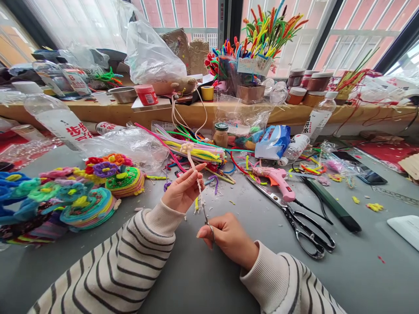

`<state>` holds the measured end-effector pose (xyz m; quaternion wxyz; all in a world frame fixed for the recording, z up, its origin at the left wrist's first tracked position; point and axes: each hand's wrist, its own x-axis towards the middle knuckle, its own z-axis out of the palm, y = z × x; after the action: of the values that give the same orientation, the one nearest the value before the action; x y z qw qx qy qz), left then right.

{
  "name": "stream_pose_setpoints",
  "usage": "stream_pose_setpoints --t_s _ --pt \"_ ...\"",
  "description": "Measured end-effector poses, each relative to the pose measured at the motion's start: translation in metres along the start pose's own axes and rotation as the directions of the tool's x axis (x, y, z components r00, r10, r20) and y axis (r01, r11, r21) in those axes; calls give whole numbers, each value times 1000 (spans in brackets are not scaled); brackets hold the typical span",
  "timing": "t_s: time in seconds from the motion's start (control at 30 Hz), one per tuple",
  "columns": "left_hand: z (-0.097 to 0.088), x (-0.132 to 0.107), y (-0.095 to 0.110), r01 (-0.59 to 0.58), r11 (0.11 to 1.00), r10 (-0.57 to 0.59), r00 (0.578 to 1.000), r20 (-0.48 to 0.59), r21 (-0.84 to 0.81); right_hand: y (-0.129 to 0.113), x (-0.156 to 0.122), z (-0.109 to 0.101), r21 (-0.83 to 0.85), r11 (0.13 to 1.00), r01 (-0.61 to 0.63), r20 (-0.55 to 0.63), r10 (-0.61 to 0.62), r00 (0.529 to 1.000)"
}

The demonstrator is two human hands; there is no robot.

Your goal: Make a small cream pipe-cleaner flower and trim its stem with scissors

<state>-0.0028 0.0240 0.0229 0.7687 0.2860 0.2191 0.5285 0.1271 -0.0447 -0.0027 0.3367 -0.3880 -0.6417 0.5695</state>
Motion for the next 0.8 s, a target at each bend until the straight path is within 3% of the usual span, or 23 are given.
stream_pose_setpoints --t_s 0.2,0.5,0.8 --pt "0 0 5 -24 999 24 1000 6 26 2 0 -1 26 999 43 88 -45 995" --pt "0 -2 -1 83 992 -93 990 104 95 -4 -2 -2 -36 995 95 176 -88 980" --pt "2 -4 -3 102 982 -119 988 98 159 -3 0 -2 -39 995 89 90 -85 992"
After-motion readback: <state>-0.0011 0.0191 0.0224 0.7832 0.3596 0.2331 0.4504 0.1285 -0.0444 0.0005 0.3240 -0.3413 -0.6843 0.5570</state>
